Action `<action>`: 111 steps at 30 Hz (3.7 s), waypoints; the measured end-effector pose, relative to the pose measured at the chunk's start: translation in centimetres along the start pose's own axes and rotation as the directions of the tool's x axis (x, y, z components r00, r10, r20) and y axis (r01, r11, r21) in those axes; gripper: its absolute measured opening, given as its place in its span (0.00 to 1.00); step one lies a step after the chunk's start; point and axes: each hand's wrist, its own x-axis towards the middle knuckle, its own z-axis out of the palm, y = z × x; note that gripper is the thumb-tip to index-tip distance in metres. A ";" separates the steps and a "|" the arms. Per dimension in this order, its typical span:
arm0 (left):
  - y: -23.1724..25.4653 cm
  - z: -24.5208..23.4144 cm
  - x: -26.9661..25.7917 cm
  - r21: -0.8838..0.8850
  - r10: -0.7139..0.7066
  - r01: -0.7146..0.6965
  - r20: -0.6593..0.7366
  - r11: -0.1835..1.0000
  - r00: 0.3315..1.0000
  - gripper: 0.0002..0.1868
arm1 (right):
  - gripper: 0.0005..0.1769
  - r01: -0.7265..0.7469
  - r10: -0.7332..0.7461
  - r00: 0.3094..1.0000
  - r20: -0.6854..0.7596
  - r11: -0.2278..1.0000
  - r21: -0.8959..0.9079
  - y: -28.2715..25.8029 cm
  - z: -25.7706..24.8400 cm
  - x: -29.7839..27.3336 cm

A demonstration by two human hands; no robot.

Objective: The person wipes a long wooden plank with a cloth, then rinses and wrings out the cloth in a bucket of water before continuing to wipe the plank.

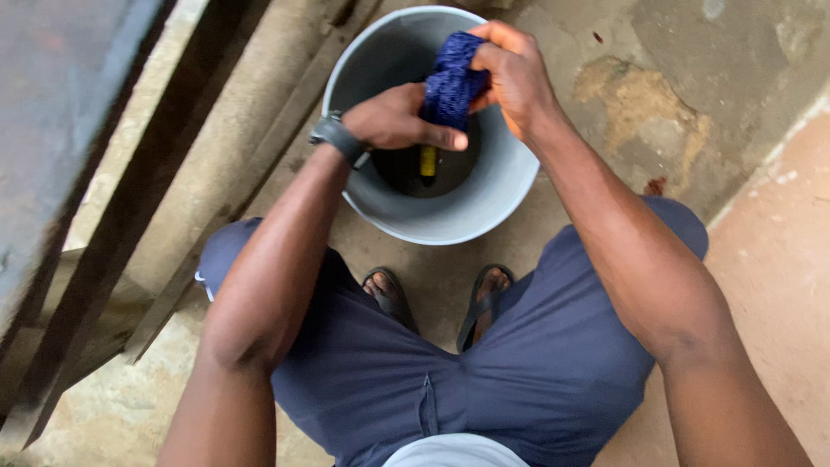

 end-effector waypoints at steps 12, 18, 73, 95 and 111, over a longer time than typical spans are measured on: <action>-1.0 1.0 0.1 0.662 -0.100 0.238 -0.239 0.711 0.966 0.16 | 0.36 0.268 -0.096 0.963 0.251 0.378 -0.886 -0.6 2.6 -2.2; 1.6 0.2 -0.9 0.582 0.052 0.084 -0.213 0.808 0.976 0.20 | 0.36 0.472 -0.204 0.880 0.428 0.463 -0.750 -0.6 3.1 -2.3; 1.5 -1.9 0.2 -0.387 0.064 -0.074 -0.038 0.919 0.997 0.19 | 0.48 0.228 -0.141 0.974 0.179 0.590 -0.774 -0.4 2.1 -2.2; 3.4 -1.9 -1.0 0.168 0.396 -0.359 -0.389 0.918 0.832 0.13 | 0.35 -0.270 0.205 0.914 0.350 0.952 0.147 -1.5 -0.2 -1.7; 4.9 -1.3 -2.0 0.076 0.418 -0.432 -0.448 0.899 0.791 0.11 | 0.34 -0.264 0.173 0.901 0.398 0.946 0.188 -2.5 1.8 -2.8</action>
